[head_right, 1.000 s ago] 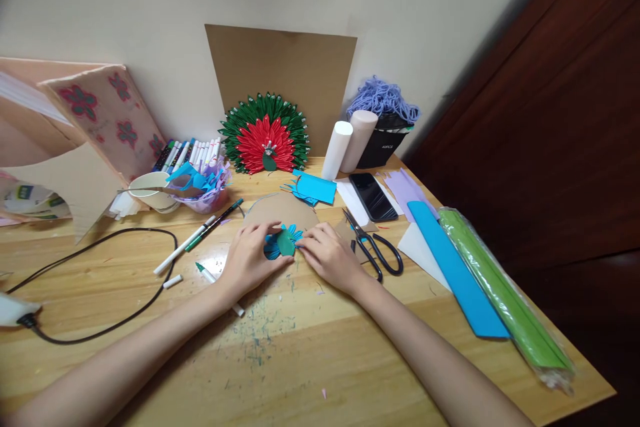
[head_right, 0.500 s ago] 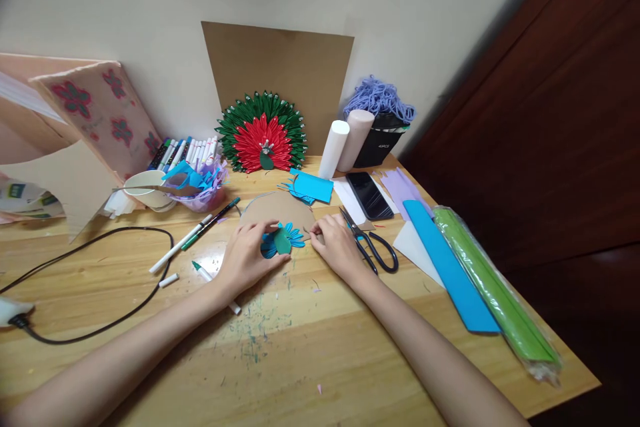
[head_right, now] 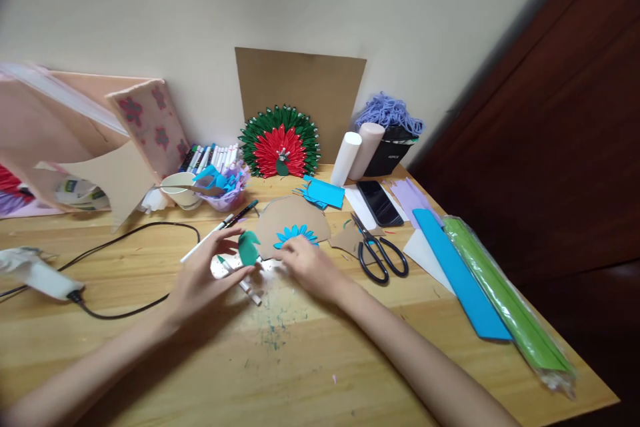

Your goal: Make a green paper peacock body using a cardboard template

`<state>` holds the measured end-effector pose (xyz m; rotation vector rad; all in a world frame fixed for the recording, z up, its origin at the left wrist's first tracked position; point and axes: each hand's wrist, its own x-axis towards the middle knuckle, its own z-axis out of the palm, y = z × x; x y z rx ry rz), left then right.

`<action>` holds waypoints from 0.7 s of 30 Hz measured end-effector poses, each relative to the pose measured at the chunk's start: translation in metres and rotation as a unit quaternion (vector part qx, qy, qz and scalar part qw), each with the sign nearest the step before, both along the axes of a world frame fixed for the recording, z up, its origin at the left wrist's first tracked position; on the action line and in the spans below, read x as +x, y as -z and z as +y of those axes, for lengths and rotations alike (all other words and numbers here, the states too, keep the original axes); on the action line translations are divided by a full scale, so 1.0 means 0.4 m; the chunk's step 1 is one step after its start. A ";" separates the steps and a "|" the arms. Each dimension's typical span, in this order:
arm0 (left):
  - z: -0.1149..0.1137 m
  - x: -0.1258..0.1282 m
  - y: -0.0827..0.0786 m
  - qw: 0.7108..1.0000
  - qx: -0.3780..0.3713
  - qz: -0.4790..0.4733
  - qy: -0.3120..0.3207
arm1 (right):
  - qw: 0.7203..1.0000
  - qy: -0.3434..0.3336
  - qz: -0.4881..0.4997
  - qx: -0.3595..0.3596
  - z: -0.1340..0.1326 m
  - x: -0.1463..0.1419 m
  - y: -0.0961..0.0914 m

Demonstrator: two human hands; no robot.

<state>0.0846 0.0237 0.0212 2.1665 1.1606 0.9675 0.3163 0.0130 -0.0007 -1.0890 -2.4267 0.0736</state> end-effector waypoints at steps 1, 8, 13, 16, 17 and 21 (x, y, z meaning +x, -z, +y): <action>-0.011 -0.039 0.004 1.000 0.007 0.010 -0.015 | 0.998 -0.050 -0.047 0.015 -0.004 -0.040 0.001; -0.062 -0.202 0.037 0.997 0.012 0.038 -0.071 | 0.945 -0.245 -0.153 0.150 0.039 -0.197 -0.006; -0.079 -0.206 0.059 0.997 -0.041 -0.009 -0.060 | 0.974 -0.197 -0.011 0.111 0.030 -0.182 0.022; -0.084 -0.204 0.069 0.996 -0.078 -0.005 -0.032 | 0.971 -0.034 0.235 -0.010 -0.016 -0.192 0.045; -0.084 -0.203 0.070 0.996 -0.086 0.000 -0.023 | 0.952 -0.014 0.293 -0.085 -0.030 -0.200 0.048; -0.083 -0.202 0.072 0.995 -0.102 0.017 -0.006 | 0.881 -0.051 0.325 -0.341 -0.052 -0.226 0.037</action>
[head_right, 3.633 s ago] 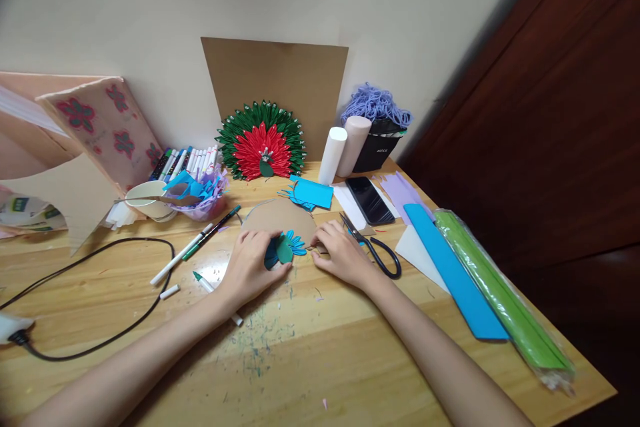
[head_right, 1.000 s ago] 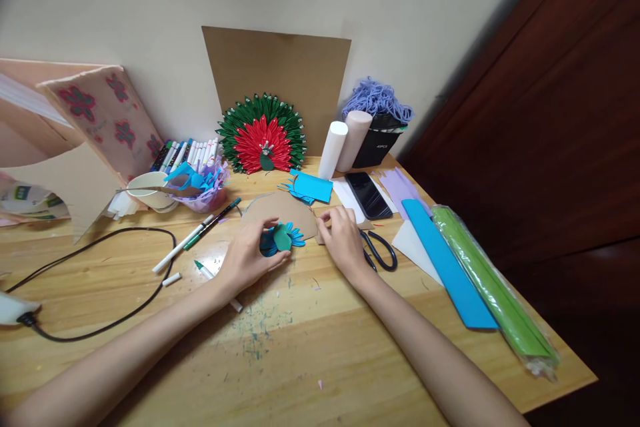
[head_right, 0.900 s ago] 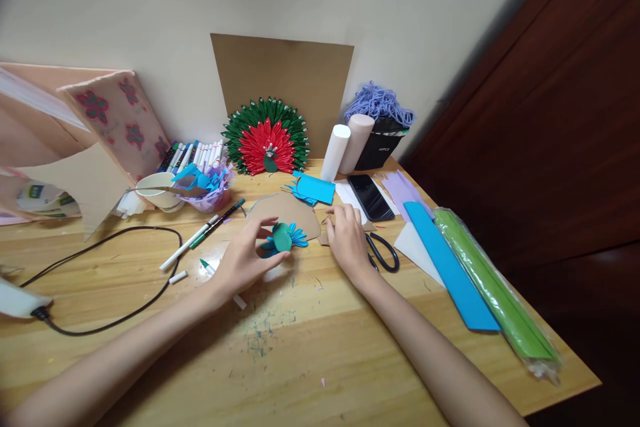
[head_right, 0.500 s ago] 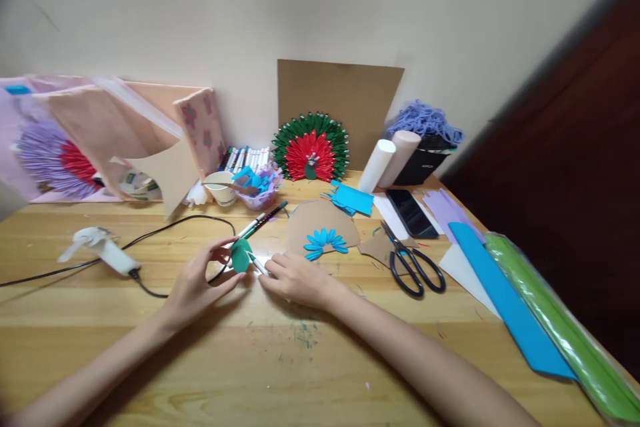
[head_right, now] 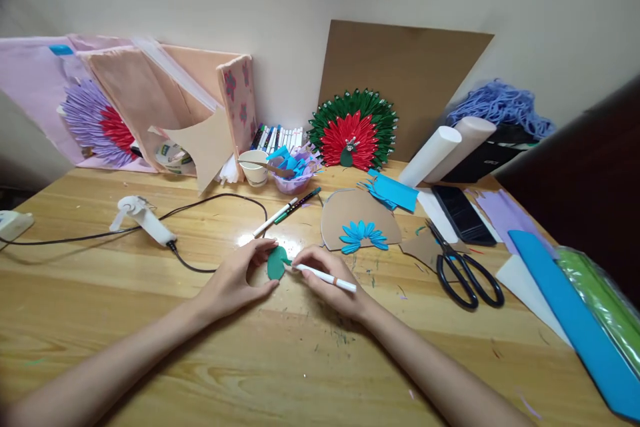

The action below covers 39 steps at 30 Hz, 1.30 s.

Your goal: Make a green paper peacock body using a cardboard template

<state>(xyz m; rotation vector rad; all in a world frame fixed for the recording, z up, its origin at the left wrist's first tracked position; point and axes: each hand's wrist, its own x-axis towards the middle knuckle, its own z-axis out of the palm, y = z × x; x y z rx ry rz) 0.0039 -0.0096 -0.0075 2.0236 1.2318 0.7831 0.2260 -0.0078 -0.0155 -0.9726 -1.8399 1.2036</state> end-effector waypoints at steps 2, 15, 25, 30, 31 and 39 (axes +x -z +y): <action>0.001 0.001 -0.002 1.000 -0.009 0.001 0.004 | 0.999 -0.017 -0.024 -0.036 0.006 -0.002 -0.007; 0.008 0.005 -0.005 0.999 -0.033 -0.004 0.014 | 0.996 -0.030 -0.066 -0.048 0.019 0.007 -0.008; 0.010 0.004 -0.006 0.999 -0.037 0.004 0.023 | 0.996 -0.029 -0.063 -0.060 0.020 0.010 -0.009; 0.011 0.004 -0.005 0.999 -0.036 0.003 0.023 | 0.996 -0.025 -0.067 -0.057 0.023 0.010 -0.007; 0.010 0.004 -0.005 0.999 -0.036 0.003 0.023 | 0.996 -0.022 -0.067 -0.053 0.023 0.010 -0.008; 0.007 0.003 -0.004 0.999 -0.036 0.006 0.024 | 0.996 -0.028 -0.061 -0.052 0.021 0.011 -0.008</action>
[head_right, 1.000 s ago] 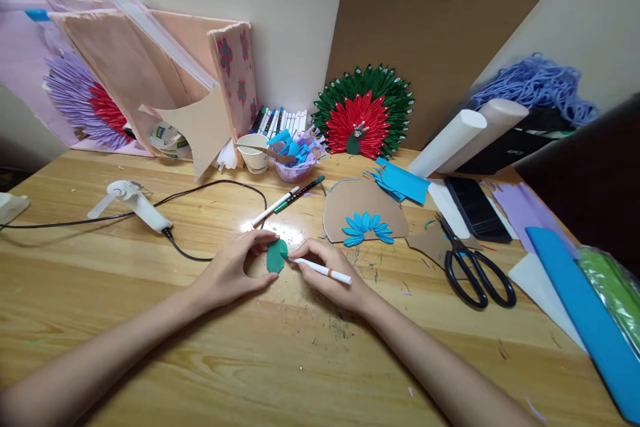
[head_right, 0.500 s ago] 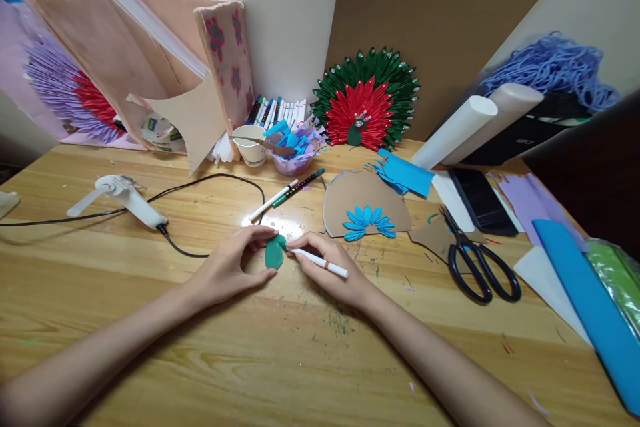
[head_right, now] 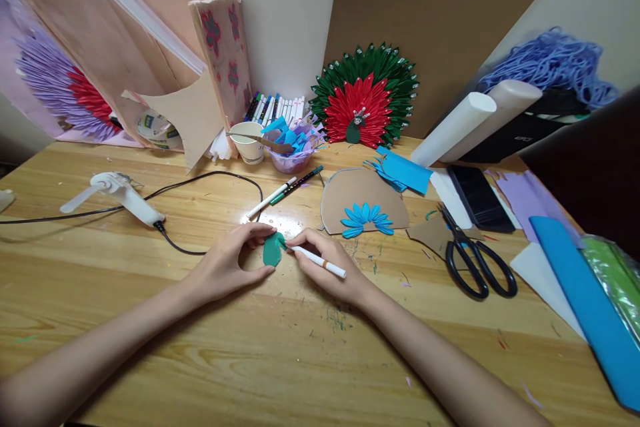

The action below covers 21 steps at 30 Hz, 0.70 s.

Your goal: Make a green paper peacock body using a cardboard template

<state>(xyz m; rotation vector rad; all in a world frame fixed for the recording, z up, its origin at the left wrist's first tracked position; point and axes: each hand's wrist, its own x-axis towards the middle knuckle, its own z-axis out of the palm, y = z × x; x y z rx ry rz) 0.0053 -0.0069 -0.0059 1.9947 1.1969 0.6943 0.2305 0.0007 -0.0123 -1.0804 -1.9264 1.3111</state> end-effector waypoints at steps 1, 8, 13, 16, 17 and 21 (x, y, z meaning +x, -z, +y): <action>0.000 0.000 0.000 1.000 0.000 0.001 -0.001 | 1.000 -0.003 -0.001 0.000 0.000 0.000 0.001; 0.001 0.002 -0.004 1.000 -0.003 -0.003 -0.002 | 1.000 -0.005 0.008 -0.008 0.000 0.003 0.004; 0.000 0.001 -0.004 1.000 -0.008 0.003 -0.002 | 1.000 0.002 0.010 0.002 0.001 0.001 0.005; 0.000 0.000 -0.004 1.000 -0.009 0.006 -0.003 | 1.000 0.004 0.012 -0.001 0.001 0.001 0.007; 0.000 0.000 -0.004 1.000 -0.009 0.005 -0.003 | 1.000 0.006 0.015 -0.001 0.002 0.001 0.007; 0.001 0.001 -0.006 1.000 -0.008 0.002 -0.004 | 1.000 0.002 0.013 0.000 0.001 0.004 0.010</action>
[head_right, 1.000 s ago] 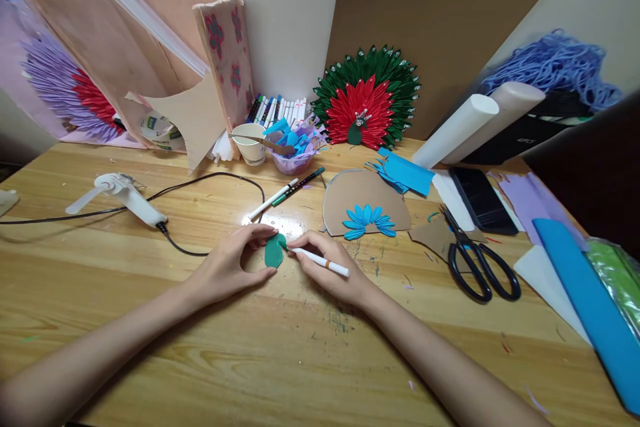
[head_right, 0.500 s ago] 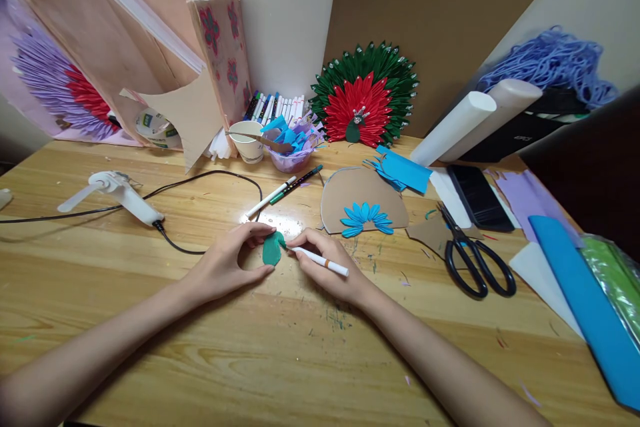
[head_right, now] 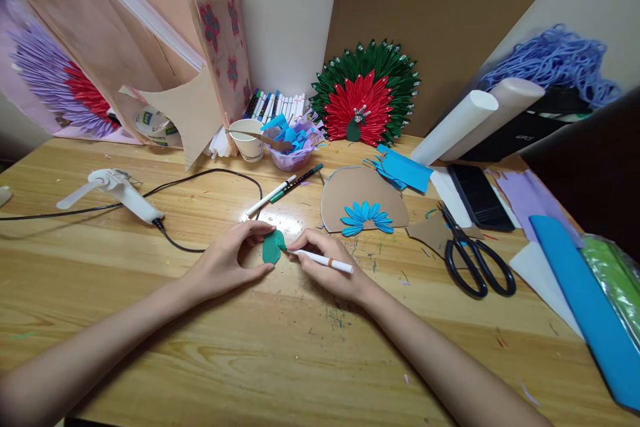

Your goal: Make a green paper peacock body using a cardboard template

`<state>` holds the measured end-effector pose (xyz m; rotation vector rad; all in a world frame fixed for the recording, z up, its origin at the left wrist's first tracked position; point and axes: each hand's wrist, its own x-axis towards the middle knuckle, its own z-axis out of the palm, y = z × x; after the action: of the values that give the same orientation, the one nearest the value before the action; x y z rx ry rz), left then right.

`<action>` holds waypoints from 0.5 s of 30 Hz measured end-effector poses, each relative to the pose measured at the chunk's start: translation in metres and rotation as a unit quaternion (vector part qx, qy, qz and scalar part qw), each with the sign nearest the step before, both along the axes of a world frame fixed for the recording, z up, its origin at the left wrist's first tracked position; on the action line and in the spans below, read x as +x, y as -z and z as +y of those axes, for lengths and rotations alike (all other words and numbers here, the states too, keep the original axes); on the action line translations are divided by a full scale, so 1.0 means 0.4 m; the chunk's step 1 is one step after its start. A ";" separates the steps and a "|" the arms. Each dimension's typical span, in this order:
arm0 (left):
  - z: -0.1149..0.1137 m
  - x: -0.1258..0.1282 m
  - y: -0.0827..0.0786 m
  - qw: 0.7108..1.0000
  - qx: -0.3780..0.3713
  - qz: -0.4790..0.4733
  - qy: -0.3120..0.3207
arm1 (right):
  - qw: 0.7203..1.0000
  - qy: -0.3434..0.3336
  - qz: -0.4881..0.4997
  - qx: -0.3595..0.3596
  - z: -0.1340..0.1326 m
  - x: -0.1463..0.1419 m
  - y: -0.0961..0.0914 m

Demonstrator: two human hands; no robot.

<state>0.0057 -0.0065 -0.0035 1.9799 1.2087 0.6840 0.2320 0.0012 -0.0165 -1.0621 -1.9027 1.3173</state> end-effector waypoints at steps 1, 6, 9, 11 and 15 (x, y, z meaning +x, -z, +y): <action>0.000 0.000 -0.001 1.000 0.001 0.001 0.000 | 1.000 0.002 0.001 -0.002 0.000 0.000 0.000; 0.001 0.000 -0.002 1.000 0.004 0.003 0.001 | 1.000 0.005 0.000 -0.009 -0.001 -0.001 -0.001; 0.001 -0.001 0.000 1.000 0.011 0.003 0.002 | 1.000 0.011 0.001 -0.006 0.001 -0.003 -0.004; 0.000 -0.001 0.001 1.000 0.013 0.003 0.003 | 1.000 0.004 0.001 -0.004 0.002 -0.004 -0.007; 0.000 -0.001 0.000 1.000 0.010 0.006 -0.004 | 1.000 0.003 0.010 -0.018 0.003 -0.004 -0.011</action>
<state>0.0053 -0.0065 -0.0037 1.9994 1.2212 0.6923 0.2305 0.0024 -0.0121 -1.0674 -1.8675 1.3582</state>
